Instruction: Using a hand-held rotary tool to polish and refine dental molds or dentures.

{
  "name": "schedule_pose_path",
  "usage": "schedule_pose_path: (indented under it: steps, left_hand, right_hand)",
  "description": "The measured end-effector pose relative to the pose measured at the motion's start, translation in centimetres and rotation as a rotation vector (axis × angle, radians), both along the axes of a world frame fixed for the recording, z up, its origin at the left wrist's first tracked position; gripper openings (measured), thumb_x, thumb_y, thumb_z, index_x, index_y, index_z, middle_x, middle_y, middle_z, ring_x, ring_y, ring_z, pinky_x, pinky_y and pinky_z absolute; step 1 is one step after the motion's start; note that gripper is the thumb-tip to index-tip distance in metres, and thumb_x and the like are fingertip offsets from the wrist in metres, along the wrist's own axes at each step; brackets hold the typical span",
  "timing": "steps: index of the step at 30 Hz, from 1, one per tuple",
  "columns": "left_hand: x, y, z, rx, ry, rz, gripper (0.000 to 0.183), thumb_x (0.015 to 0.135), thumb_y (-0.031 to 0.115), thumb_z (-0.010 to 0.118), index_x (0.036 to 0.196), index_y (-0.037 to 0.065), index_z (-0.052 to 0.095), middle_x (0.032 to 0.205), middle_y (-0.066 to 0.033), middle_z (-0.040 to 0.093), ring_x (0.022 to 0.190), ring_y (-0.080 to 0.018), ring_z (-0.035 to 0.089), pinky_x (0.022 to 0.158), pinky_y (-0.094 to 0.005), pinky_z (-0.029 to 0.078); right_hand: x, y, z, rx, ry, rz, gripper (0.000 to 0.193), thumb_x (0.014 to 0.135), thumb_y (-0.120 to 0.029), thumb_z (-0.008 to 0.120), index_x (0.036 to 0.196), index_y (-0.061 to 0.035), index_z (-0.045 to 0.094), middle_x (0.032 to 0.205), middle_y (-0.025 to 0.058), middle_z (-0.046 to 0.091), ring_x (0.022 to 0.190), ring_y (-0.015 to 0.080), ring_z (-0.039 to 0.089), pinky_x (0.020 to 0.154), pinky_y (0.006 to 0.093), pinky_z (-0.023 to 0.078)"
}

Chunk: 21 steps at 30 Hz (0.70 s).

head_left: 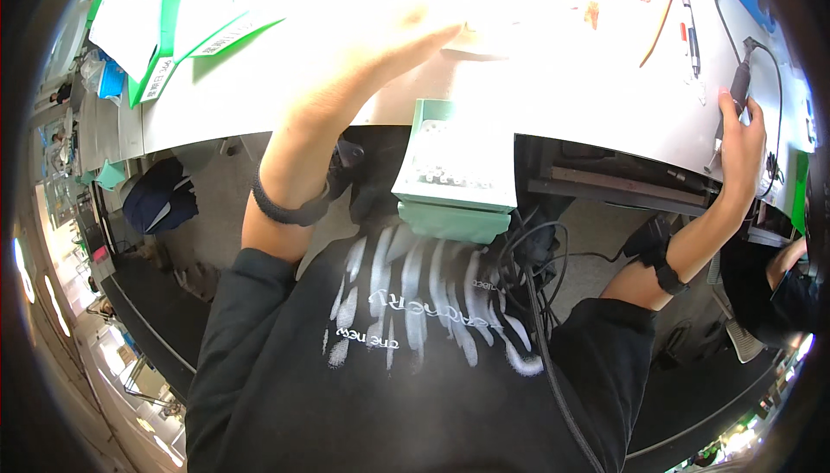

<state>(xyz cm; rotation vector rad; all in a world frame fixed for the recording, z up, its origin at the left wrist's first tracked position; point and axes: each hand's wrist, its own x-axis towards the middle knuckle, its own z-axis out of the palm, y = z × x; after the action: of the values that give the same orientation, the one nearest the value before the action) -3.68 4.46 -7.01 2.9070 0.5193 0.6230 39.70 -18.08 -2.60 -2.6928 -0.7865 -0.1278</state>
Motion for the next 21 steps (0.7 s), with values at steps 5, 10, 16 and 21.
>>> schedule_pose_path:
  steps: [5,10,16,21]
  left_hand:
    - [1.4,-1.5,2.4,0.175,0.011,-0.007,0.041,0.084,0.011,0.063,0.124,0.009,0.055,0.124,-0.0147,0.054,0.113,-0.0219,0.053,0.092,-0.0306,0.047]
    - [2.0,-2.9,4.4,0.34,0.058,-0.065,0.042,0.083,0.009,0.064,0.124,0.009,0.055,0.124,-0.0149,0.054,0.11,-0.022,0.056,0.091,-0.0314,0.048]
    - [2.7,-2.8,3.7,0.233,0.205,0.085,0.043,0.083,0.01,0.064,0.124,0.012,0.052,0.131,-0.0171,0.048,0.122,-0.0268,0.046,0.097,-0.0365,0.043]
    - [5.1,-2.8,7.1,-1.144,-0.619,-0.007,0.021,0.089,0.015,0.063,0.105,0.001,0.061,0.1,-0.0054,0.064,0.088,-0.0127,0.058,0.078,-0.0268,0.048]
  right_hand:
    - [-5.4,1.4,3.3,0.105,-0.112,-0.137,0.054,0.084,-0.045,0.061,0.121,-0.0053,0.059,0.092,0.0132,0.065,0.089,0.0249,0.062,0.084,0.0318,0.045]
    - [-16.4,4.8,4.3,0.463,0.158,0.767,0.039,0.076,-0.004,0.062,0.113,0.0034,0.055,0.108,0.0159,0.059,0.1,0.0274,0.057,0.093,0.0357,0.042]
    - [-18.2,7.1,2.5,-0.09,0.211,0.856,0.037,0.071,-0.005,0.064,0.104,0.0078,0.053,0.098,0.019,0.06,0.091,0.0324,0.056,0.097,0.035,0.04]
    - [-20.0,8.1,3.7,0.634,0.44,0.773,0.03,0.074,-0.009,0.073,0.094,0.0057,0.057,0.078,0.0106,0.062,0.071,0.0242,0.058,0.094,0.0379,0.042]
